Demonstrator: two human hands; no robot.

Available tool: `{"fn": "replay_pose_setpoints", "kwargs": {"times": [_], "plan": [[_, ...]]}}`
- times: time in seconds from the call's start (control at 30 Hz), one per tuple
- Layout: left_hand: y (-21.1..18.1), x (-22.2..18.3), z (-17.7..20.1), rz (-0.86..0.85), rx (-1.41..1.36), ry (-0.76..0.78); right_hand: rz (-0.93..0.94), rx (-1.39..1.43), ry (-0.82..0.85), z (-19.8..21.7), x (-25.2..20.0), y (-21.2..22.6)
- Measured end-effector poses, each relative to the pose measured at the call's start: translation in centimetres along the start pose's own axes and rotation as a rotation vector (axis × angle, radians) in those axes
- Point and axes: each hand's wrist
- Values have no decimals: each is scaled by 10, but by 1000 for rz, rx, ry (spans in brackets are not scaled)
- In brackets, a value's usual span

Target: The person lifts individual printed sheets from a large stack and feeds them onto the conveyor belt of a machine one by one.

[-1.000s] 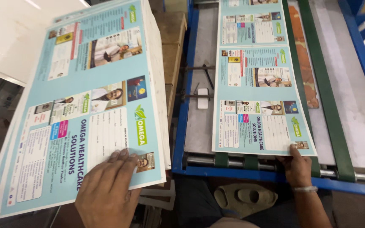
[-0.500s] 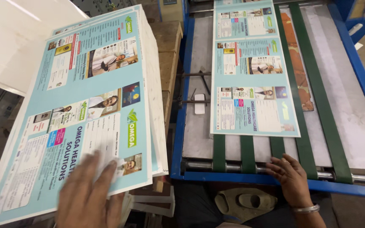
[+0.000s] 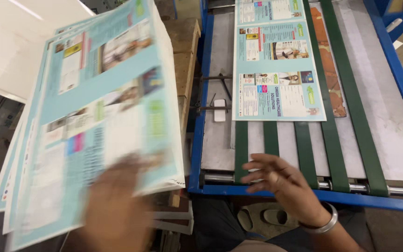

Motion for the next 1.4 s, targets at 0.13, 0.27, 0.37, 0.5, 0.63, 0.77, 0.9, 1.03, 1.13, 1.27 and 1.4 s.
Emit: {"fn": "replay_pose_setpoints", "kwargs": {"times": [0.13, 0.27, 0.37, 0.5, 0.63, 0.77, 0.9, 1.03, 1.13, 1.27, 1.4], "plan": [[-94, -15, -57, -320, -183, 205, 39, 214, 28, -42, -10, 0], [-100, -26, -43, -315, -368, 317, -43, 255, -418, -14, 10, -12], [-65, -26, -10, -287, -250, 304, 88, 164, -649, 47, 27, -21], [-13, -10, 4, -220, 172, 163, 192, 105, -964, 133, 34, -41], [3, -6, 2, -104, 139, 215, 37, 42, -1210, 192, 20, -57], [1, -7, 0, -96, 139, 196, 84, -81, -1101, 212, -4, -82], [1, -3, -1, -63, 100, 152, 63, -140, -1070, 208, -36, -100], [3, -4, -2, -117, 188, 74, 31, -210, -1030, 200, -74, -116], [9, -3, -2, -71, 110, 86, 5, -222, -1073, 189, -92, -122], [16, -4, 1, -67, 70, 65, 68, -301, -1096, 184, -89, -127], [18, -5, -2, -33, 84, 78, 110, -427, -1060, 192, -60, -123]]}}
Point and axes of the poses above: each hand's wrist, its own x-axis towards the middle knuckle, its own z-axis out of the back of the hand, y = z × x, and after that the axes turned 12 degrees about -y, right-handed
